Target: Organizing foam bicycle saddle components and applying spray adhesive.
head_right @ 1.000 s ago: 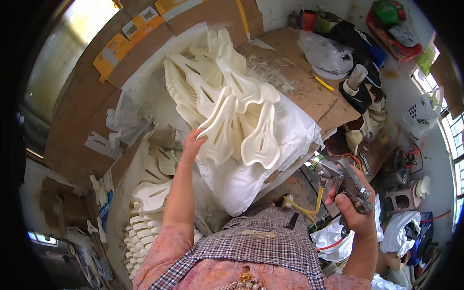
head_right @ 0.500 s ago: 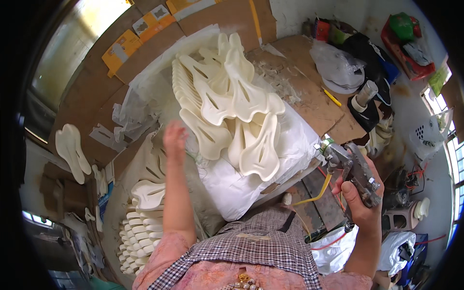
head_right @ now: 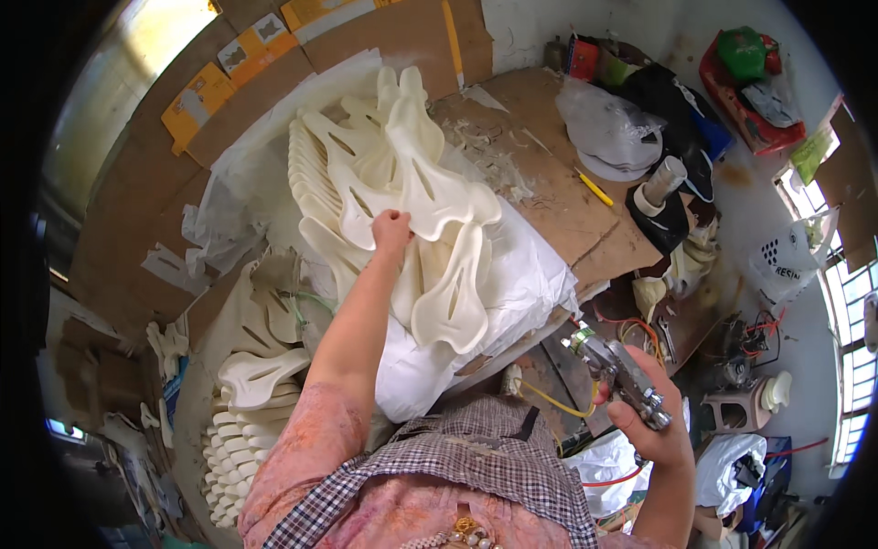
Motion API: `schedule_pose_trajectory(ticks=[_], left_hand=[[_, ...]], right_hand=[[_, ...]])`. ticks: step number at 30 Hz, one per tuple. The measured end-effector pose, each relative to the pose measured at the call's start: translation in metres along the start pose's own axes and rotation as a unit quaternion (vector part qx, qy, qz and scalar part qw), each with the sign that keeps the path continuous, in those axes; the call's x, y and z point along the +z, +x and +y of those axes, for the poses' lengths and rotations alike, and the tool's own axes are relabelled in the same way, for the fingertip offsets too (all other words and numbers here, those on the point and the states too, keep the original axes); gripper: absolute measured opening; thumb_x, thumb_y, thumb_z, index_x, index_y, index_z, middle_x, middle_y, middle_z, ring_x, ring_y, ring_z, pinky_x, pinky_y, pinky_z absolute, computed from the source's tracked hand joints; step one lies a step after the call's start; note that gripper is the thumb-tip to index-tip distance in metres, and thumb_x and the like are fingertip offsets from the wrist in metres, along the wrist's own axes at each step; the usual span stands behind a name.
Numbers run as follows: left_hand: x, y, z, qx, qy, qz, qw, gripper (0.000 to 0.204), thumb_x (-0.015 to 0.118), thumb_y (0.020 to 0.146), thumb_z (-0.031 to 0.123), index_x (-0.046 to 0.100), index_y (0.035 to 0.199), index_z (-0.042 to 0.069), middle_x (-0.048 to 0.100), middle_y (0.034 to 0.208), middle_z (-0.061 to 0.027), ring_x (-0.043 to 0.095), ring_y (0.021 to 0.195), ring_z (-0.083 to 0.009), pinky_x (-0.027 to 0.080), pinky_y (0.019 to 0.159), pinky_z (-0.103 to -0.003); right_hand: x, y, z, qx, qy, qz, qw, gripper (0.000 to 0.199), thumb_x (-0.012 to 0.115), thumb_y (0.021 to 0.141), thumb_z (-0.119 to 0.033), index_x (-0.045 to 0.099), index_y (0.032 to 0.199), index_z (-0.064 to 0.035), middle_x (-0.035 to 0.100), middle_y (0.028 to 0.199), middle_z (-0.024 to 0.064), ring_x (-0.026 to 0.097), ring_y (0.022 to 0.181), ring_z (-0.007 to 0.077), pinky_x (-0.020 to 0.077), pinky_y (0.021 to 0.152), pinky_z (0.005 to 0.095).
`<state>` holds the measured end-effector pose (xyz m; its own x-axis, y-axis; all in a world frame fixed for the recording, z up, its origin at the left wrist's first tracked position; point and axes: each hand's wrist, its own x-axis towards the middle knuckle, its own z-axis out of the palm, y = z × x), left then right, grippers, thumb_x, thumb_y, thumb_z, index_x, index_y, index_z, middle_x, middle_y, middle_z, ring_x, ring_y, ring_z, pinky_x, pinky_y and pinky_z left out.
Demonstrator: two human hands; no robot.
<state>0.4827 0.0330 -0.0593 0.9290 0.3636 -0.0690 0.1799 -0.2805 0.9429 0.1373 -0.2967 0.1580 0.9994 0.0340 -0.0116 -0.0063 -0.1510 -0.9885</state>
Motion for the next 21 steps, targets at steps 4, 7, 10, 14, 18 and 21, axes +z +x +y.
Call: schedule_pose_trajectory(ticks=[4,7,10,14,18,21], left_hand=[[-0.107,-0.022,0.043,0.077,-0.445,0.055,0.89,0.011,0.057,0.087,0.018,0.057,0.085,0.008,0.058,0.074,-0.0025,0.057,0.067,-0.0124,0.048,0.063,-0.028],[-0.14,-0.06,0.029,0.096,-0.509,-0.022,0.855,0.019,0.055,0.089,0.026,0.056,0.097,0.009,0.059,0.087,-0.0032,0.056,0.077,-0.0124,0.047,0.071,-0.029],[-0.095,-0.107,-0.029,-0.054,0.01,-0.211,0.976,0.05,0.06,0.086,0.03,0.046,0.129,0.007,0.056,0.114,-0.0076,0.055,0.095,-0.0159,0.047,0.077,-0.032],[-0.052,-0.153,-0.089,-0.056,0.024,-0.297,0.953,0.055,0.062,0.079,0.013,0.045,0.131,0.007,0.062,0.104,-0.0098,0.063,0.081,-0.0186,0.053,0.054,-0.031],[-0.051,-0.169,-0.094,-0.078,-0.035,-0.255,0.963,0.057,0.059,0.078,0.004,0.044,0.132,0.009,0.063,0.102,-0.0106,0.063,0.076,-0.018,0.053,0.047,-0.03],[-0.054,-0.169,-0.088,-0.085,-0.051,-0.25,0.963,0.056,0.057,0.08,0.0,0.042,0.134,0.006,0.061,0.099,-0.0091,0.061,0.076,-0.0161,0.054,0.049,-0.029]], right_hand=[[0.0,0.003,0.012,0.016,0.048,0.007,0.999,0.065,0.071,0.08,-0.027,0.042,0.129,0.0043,0.061,0.092,0.0098,0.06,0.083,0.0171,0.0482,0.078,0.0314],[0.001,0.002,0.016,0.021,0.061,-0.002,0.998,0.066,0.07,0.08,-0.027,0.042,0.13,0.0043,0.061,0.091,0.0096,0.059,0.084,0.017,0.0485,0.078,0.0317],[0.002,-0.003,0.015,0.04,0.057,-0.016,0.997,0.066,0.071,0.08,-0.027,0.042,0.13,0.0042,0.061,0.091,0.0094,0.059,0.083,0.017,0.0486,0.078,0.0312],[0.003,-0.012,0.011,0.032,0.047,-0.008,0.998,0.066,0.071,0.08,-0.025,0.041,0.131,0.0039,0.061,0.091,0.0096,0.06,0.082,0.0168,0.0491,0.077,0.0306],[0.002,-0.024,0.006,0.044,0.062,0.114,0.991,0.064,0.07,0.081,-0.021,0.039,0.132,0.0033,0.061,0.088,0.0102,0.058,0.07,0.0151,0.0497,0.067,0.0283],[-0.002,-0.03,0.002,0.106,0.03,-0.023,0.994,0.063,0.072,0.077,-0.021,0.044,0.128,0.0034,0.061,0.083,0.0089,0.059,0.071,0.0141,0.0493,0.066,0.0277]])
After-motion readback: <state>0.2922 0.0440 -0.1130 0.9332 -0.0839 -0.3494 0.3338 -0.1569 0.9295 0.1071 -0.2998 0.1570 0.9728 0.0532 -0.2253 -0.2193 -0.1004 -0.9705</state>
